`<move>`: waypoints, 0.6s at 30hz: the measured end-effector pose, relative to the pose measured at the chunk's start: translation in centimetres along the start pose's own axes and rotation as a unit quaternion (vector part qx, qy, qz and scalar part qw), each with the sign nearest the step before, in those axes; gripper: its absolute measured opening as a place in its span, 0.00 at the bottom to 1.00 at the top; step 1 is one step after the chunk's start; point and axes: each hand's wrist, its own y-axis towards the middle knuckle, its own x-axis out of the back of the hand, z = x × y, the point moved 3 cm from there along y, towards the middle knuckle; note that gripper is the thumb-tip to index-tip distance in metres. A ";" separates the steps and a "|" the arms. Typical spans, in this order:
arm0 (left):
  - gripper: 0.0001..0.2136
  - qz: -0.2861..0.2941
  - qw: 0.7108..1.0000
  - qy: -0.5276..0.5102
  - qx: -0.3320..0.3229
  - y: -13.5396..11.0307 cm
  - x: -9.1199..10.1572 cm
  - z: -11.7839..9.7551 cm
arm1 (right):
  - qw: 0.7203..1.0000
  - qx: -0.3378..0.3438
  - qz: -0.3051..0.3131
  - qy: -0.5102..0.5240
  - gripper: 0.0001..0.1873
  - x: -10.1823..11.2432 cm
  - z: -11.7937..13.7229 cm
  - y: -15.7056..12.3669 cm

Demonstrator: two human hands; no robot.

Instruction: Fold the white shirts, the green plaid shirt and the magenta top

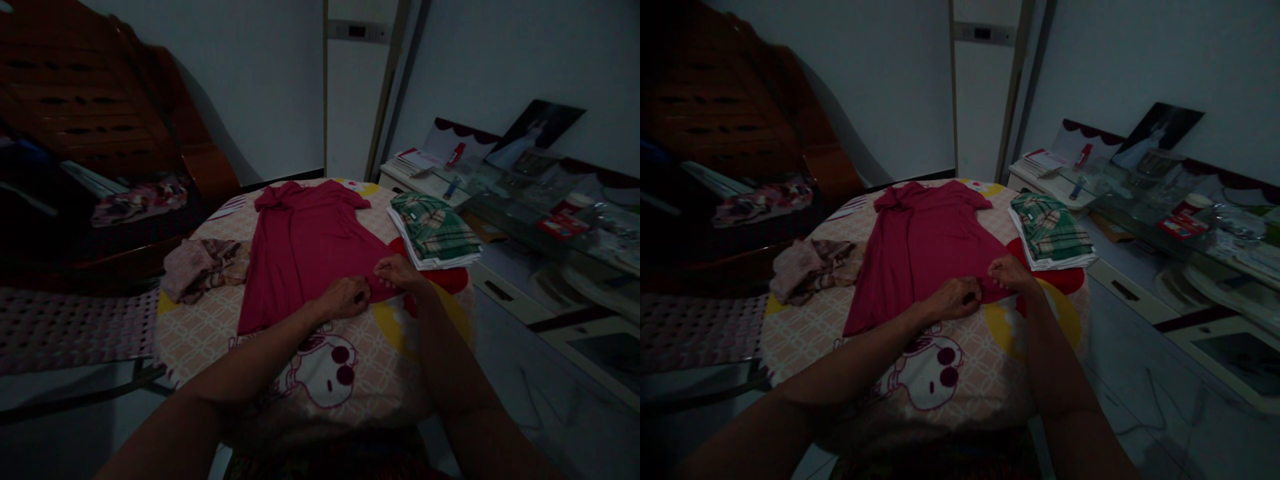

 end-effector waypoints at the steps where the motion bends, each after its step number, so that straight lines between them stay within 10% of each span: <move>1: 0.07 -0.001 1.000 0.001 0.001 0.0 0.0 0.0 | 1.000 -0.001 0.001 0.003 0.03 0.0 0.1 -0.1; 13: 0.06 0.001 0.928 -0.335 0.166 1.0 -1.2 3.9 | 0.999 -0.040 -0.018 -0.009 0.05 -0.2 0.4 0.1; 18: 0.07 -0.025 0.967 -0.225 0.114 0.5 -0.4 2.4 | 1.000 -0.025 -0.014 -0.003 0.05 -0.2 0.0 0.2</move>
